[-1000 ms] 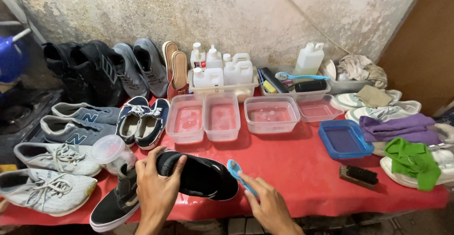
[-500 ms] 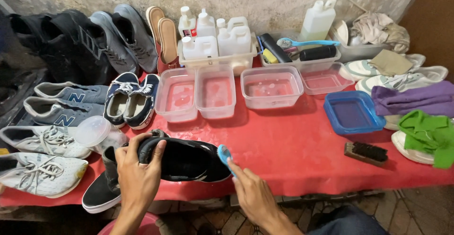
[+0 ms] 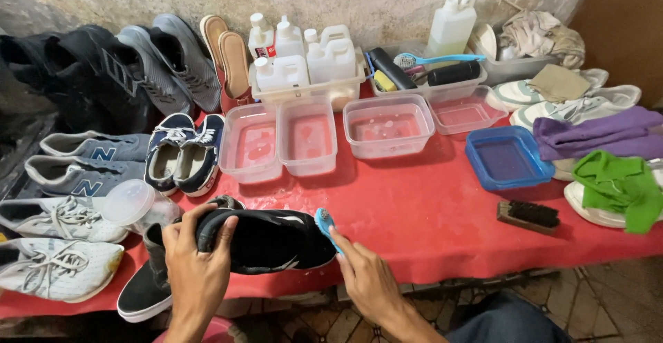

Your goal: The person scrubs a black slip-on shoe with a blue brush, repeatedly dipping the brush into a container of soapy water. They clean the exterior, interior, and sole of the shoe, then place it on the table.

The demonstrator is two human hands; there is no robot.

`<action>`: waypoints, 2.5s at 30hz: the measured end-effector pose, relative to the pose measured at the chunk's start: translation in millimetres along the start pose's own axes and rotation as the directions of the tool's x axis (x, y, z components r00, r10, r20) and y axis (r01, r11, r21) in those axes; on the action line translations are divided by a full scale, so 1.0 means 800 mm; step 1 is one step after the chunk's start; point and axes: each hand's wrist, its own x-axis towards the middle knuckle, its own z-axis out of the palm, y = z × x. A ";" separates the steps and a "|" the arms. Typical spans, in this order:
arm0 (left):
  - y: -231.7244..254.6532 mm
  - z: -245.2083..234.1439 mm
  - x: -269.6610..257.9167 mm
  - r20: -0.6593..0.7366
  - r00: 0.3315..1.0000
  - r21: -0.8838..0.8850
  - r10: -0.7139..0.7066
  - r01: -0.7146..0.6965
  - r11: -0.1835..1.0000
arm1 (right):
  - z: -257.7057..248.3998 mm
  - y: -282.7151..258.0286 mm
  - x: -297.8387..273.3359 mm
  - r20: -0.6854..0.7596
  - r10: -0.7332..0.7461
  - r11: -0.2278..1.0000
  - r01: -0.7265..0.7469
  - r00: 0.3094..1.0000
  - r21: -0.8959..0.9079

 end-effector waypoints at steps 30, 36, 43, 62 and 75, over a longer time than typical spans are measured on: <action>-0.003 -0.006 -0.003 0.011 0.997 0.061 -0.070 0.070 0.996 | 0.016 0.015 -0.014 -0.031 0.005 0.997 -0.007 1.000 -0.075; 0.002 -0.010 -0.005 0.028 0.988 0.075 -0.153 0.150 0.986 | 0.021 0.022 -0.024 -0.002 -0.021 0.994 0.021 1.000 -0.111; 0.009 -0.011 0.001 0.042 0.979 0.065 -0.198 0.195 0.979 | 0.023 0.031 -0.019 -0.042 -0.034 0.989 0.028 0.999 -0.142; 0.016 -0.021 0.000 0.095 0.942 0.132 -0.321 0.308 0.942 | 0.027 0.035 -0.035 -0.157 -0.115 0.991 0.102 0.981 -0.086; -0.007 -0.037 0.010 0.341 0.938 0.109 0.070 -0.113 0.988 | 0.028 0.014 -0.039 -0.126 -0.121 0.986 0.134 0.985 0.100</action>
